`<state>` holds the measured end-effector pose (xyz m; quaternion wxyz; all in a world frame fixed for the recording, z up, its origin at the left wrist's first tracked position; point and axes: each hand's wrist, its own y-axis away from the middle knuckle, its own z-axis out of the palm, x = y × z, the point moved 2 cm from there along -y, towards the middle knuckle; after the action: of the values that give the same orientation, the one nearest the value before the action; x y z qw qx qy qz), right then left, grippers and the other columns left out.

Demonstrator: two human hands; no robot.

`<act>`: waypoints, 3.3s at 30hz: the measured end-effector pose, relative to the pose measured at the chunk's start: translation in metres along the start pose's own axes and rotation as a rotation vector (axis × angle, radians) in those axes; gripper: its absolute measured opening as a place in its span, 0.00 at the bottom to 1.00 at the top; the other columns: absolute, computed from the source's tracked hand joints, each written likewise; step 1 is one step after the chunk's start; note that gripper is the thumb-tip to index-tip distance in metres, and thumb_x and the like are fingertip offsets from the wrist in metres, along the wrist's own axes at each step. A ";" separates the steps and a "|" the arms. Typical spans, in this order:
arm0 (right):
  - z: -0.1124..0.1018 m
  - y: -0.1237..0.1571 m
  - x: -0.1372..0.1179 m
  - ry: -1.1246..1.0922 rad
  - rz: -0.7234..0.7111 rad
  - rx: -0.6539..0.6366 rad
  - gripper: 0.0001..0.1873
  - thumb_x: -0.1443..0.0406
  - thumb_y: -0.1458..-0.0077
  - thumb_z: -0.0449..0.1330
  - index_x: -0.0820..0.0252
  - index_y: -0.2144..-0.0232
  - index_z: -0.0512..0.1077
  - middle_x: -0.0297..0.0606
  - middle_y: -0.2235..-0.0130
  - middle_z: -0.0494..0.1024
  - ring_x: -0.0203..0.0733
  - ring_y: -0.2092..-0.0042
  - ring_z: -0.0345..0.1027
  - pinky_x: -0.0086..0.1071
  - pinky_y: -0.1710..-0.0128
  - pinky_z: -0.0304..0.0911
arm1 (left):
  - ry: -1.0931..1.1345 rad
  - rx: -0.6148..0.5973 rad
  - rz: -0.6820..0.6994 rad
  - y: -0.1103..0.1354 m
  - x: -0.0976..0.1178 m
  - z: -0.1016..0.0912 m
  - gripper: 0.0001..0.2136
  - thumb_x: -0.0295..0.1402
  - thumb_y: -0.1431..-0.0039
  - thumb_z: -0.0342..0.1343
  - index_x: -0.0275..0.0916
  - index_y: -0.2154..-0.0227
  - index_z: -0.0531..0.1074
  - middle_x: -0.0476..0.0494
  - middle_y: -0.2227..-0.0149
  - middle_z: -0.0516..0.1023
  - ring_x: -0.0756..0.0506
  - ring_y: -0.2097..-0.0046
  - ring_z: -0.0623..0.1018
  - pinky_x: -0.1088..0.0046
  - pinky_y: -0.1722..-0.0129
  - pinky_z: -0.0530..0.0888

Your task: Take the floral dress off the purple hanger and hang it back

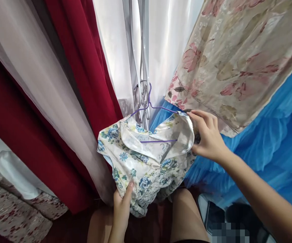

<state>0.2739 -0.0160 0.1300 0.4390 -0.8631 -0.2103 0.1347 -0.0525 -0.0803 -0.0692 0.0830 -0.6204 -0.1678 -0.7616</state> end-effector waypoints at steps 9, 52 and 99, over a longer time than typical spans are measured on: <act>0.117 0.130 -0.137 -1.027 0.968 -0.146 0.15 0.51 0.30 0.51 0.54 0.61 0.68 0.34 0.67 0.70 0.42 0.66 0.65 0.35 0.63 0.62 | -0.115 0.126 0.010 0.019 0.004 -0.018 0.24 0.45 0.51 0.71 0.38 0.53 0.80 0.38 0.48 0.83 0.31 0.42 0.78 0.55 0.42 0.76; 0.066 -0.049 -0.086 -1.251 0.860 0.002 0.09 0.60 0.47 0.63 0.60 0.73 0.73 0.29 0.83 0.73 0.30 0.85 0.58 0.24 0.85 0.52 | -0.658 -0.549 0.694 0.026 -0.001 0.100 0.06 0.29 0.33 0.53 0.41 0.66 0.73 0.44 0.65 0.78 0.44 0.61 0.79 0.69 0.58 0.74; 0.049 -0.012 -0.099 -1.420 0.647 -0.168 0.15 0.53 0.39 0.61 0.58 0.60 0.72 0.28 0.79 0.74 0.31 0.81 0.59 0.27 0.79 0.52 | -0.505 -0.374 1.188 0.001 0.229 0.123 0.07 0.34 0.29 0.54 0.39 0.64 0.72 0.48 0.66 0.75 0.48 0.63 0.75 0.71 0.60 0.72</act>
<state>0.1637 -0.0228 0.1160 0.0716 -0.6192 -0.1881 0.7590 0.0107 -0.0185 0.1753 0.3375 -0.7704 0.3228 -0.4341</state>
